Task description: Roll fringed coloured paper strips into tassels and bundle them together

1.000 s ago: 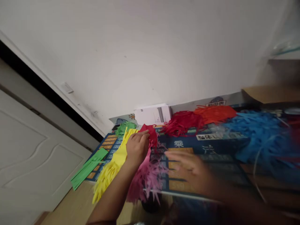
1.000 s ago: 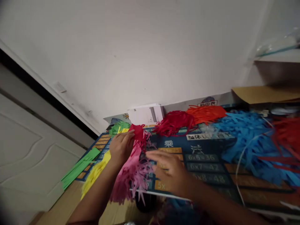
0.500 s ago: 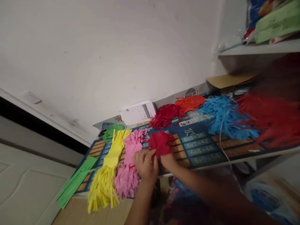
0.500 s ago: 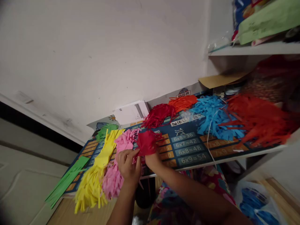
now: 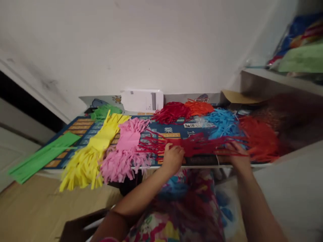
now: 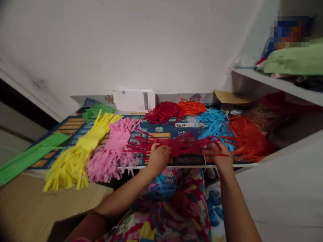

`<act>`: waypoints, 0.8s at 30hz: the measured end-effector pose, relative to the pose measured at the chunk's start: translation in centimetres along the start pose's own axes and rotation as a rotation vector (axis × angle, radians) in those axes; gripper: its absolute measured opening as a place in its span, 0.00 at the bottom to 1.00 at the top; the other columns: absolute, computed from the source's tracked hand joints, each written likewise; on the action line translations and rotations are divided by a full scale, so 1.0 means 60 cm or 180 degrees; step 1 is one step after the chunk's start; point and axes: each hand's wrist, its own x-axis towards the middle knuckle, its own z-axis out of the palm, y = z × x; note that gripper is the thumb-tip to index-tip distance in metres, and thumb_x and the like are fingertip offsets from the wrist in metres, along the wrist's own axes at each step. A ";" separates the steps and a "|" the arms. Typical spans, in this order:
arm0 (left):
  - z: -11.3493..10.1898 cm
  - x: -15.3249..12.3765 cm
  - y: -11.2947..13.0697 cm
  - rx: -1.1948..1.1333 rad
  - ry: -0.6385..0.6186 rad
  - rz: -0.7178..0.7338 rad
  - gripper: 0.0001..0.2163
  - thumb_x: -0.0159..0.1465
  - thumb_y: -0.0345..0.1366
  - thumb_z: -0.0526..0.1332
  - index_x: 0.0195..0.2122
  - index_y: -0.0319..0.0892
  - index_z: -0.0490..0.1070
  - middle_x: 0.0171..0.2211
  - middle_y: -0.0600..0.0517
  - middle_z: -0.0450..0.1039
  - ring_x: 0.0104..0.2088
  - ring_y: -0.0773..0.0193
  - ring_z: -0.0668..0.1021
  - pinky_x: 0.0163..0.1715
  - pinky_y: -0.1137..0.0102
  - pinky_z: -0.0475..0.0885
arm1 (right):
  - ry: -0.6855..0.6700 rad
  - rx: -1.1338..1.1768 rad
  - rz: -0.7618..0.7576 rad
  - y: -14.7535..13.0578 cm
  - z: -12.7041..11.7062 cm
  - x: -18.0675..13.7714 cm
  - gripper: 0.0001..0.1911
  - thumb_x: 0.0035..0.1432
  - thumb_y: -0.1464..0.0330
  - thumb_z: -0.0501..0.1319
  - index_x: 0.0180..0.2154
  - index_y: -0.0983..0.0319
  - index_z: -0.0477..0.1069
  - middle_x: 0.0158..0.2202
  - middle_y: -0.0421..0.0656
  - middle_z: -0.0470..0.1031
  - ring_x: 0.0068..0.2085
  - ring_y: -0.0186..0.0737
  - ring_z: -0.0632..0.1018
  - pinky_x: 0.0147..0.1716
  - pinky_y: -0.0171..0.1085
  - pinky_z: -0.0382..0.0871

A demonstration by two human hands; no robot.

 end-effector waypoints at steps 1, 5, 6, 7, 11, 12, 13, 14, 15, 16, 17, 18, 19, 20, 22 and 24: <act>0.011 0.003 0.002 -0.0004 -0.0132 -0.0031 0.09 0.64 0.24 0.57 0.37 0.43 0.74 0.39 0.49 0.81 0.43 0.58 0.80 0.56 0.53 0.62 | 0.0311 -0.0257 -0.0080 0.002 -0.017 -0.002 0.20 0.63 0.56 0.59 0.48 0.64 0.74 0.46 0.53 0.76 0.51 0.57 0.75 0.53 0.55 0.67; 0.029 0.010 0.008 -0.0061 -0.0293 -0.0098 0.09 0.63 0.24 0.56 0.34 0.43 0.74 0.33 0.49 0.80 0.37 0.59 0.80 0.57 0.54 0.63 | 0.0224 -0.1273 -0.1908 -0.014 0.005 -0.054 0.19 0.63 0.60 0.59 0.52 0.63 0.72 0.49 0.53 0.78 0.52 0.53 0.77 0.56 0.53 0.65; 0.029 0.010 0.011 -0.0038 -0.0347 -0.0111 0.09 0.64 0.24 0.56 0.34 0.43 0.74 0.33 0.49 0.80 0.37 0.59 0.80 0.58 0.53 0.63 | -0.0620 -0.1358 -0.2290 -0.018 0.029 -0.069 0.20 0.64 0.62 0.58 0.54 0.61 0.70 0.52 0.52 0.77 0.53 0.51 0.77 0.59 0.54 0.61; 0.028 0.010 0.012 -0.0008 -0.0406 -0.0126 0.09 0.64 0.25 0.56 0.35 0.43 0.74 0.33 0.49 0.80 0.36 0.59 0.80 0.58 0.53 0.63 | -0.1244 -0.1430 -0.2502 -0.021 0.055 -0.080 0.20 0.64 0.65 0.58 0.56 0.61 0.69 0.54 0.51 0.77 0.55 0.49 0.76 0.62 0.54 0.57; 0.016 0.007 0.001 0.0041 -0.0553 -0.0185 0.12 0.64 0.23 0.56 0.44 0.42 0.73 0.41 0.46 0.81 0.43 0.58 0.81 0.59 0.51 0.64 | -0.1931 -0.1525 -0.2456 -0.006 0.122 -0.076 0.17 0.65 0.75 0.52 0.50 0.59 0.73 0.48 0.47 0.81 0.51 0.43 0.80 0.63 0.54 0.53; 0.010 0.005 -0.010 0.0034 -0.0551 -0.0210 0.13 0.64 0.23 0.55 0.46 0.42 0.72 0.43 0.46 0.81 0.45 0.57 0.81 0.59 0.51 0.64 | -0.1906 -0.1489 -0.2391 0.002 0.124 -0.068 0.17 0.65 0.75 0.51 0.48 0.58 0.74 0.45 0.46 0.82 0.48 0.42 0.81 0.62 0.53 0.55; 0.003 0.002 -0.024 0.0033 -0.0535 -0.0247 0.15 0.64 0.22 0.55 0.48 0.42 0.72 0.45 0.45 0.81 0.47 0.57 0.80 0.59 0.50 0.63 | -0.1885 -0.1445 -0.2336 0.011 0.122 -0.059 0.16 0.65 0.75 0.51 0.46 0.58 0.75 0.43 0.45 0.83 0.47 0.41 0.82 0.61 0.52 0.57; -0.007 -0.002 -0.041 0.0047 -0.0515 -0.0297 0.16 0.63 0.22 0.55 0.49 0.42 0.72 0.46 0.45 0.81 0.49 0.56 0.80 0.59 0.48 0.62 | -0.1881 -0.1387 -0.2305 0.019 0.118 -0.051 0.16 0.66 0.74 0.51 0.45 0.57 0.76 0.44 0.44 0.83 0.46 0.41 0.82 0.60 0.52 0.59; -0.019 -0.007 -0.059 0.0078 -0.0500 -0.0363 0.17 0.62 0.22 0.56 0.50 0.43 0.72 0.47 0.44 0.81 0.50 0.55 0.80 0.60 0.47 0.61 | -0.1899 -0.1327 -0.2288 0.025 0.113 -0.044 0.15 0.66 0.73 0.51 0.45 0.58 0.76 0.45 0.45 0.83 0.46 0.41 0.82 0.59 0.52 0.60; -0.034 -0.013 -0.077 0.0126 -0.0501 -0.0440 0.18 0.61 0.22 0.56 0.51 0.43 0.72 0.47 0.44 0.81 0.50 0.53 0.79 0.60 0.46 0.60 | -0.1951 -0.1275 -0.2274 0.028 0.109 -0.039 0.15 0.67 0.72 0.51 0.45 0.58 0.76 0.46 0.45 0.82 0.47 0.42 0.82 0.58 0.52 0.61; -0.053 -0.019 -0.092 0.0190 -0.0525 -0.0519 0.19 0.59 0.22 0.57 0.51 0.44 0.73 0.47 0.44 0.81 0.51 0.52 0.79 0.61 0.44 0.60 | -0.2044 -0.1233 -0.2263 0.029 0.105 -0.035 0.15 0.67 0.72 0.51 0.45 0.58 0.75 0.48 0.46 0.81 0.48 0.42 0.81 0.58 0.52 0.62; -0.074 -0.025 -0.104 0.0271 -0.0566 -0.0595 0.20 0.58 0.22 0.58 0.51 0.44 0.73 0.49 0.44 0.80 0.52 0.50 0.79 0.61 0.43 0.59 | -0.2160 -0.1203 -0.2249 0.029 0.103 -0.033 0.15 0.67 0.72 0.50 0.46 0.58 0.75 0.49 0.46 0.81 0.50 0.42 0.81 0.58 0.52 0.62; -0.096 -0.029 -0.110 0.0362 -0.0606 -0.0650 0.22 0.57 0.22 0.59 0.52 0.44 0.73 0.51 0.43 0.79 0.53 0.48 0.78 0.60 0.42 0.59 | -0.2281 -0.1195 -0.2226 0.027 0.103 -0.032 0.16 0.67 0.72 0.50 0.47 0.58 0.74 0.50 0.46 0.80 0.51 0.43 0.80 0.58 0.52 0.62; -0.117 -0.032 -0.109 0.0432 -0.0661 -0.0660 0.23 0.57 0.22 0.59 0.53 0.45 0.72 0.54 0.42 0.77 0.57 0.46 0.75 0.60 0.41 0.59 | -0.2390 -0.1219 -0.2197 0.023 0.104 -0.033 0.16 0.67 0.72 0.50 0.49 0.58 0.74 0.50 0.46 0.80 0.52 0.43 0.80 0.58 0.52 0.62; -0.147 -0.028 -0.090 0.0392 -0.0804 -0.0495 0.24 0.60 0.26 0.60 0.59 0.45 0.69 0.64 0.40 0.66 0.65 0.44 0.67 0.62 0.42 0.57 | -0.2519 -0.1295 -0.2198 0.015 0.108 -0.036 0.16 0.66 0.73 0.51 0.49 0.59 0.74 0.51 0.46 0.80 0.54 0.43 0.79 0.60 0.52 0.61; -0.148 -0.015 -0.056 -0.0093 -0.1127 -0.0035 0.25 0.64 0.33 0.60 0.63 0.47 0.64 0.68 0.43 0.60 0.69 0.49 0.60 0.67 0.46 0.52 | -0.2555 -0.1308 -0.2304 0.006 0.112 -0.039 0.15 0.65 0.74 0.52 0.46 0.60 0.75 0.53 0.47 0.79 0.55 0.43 0.77 0.61 0.53 0.59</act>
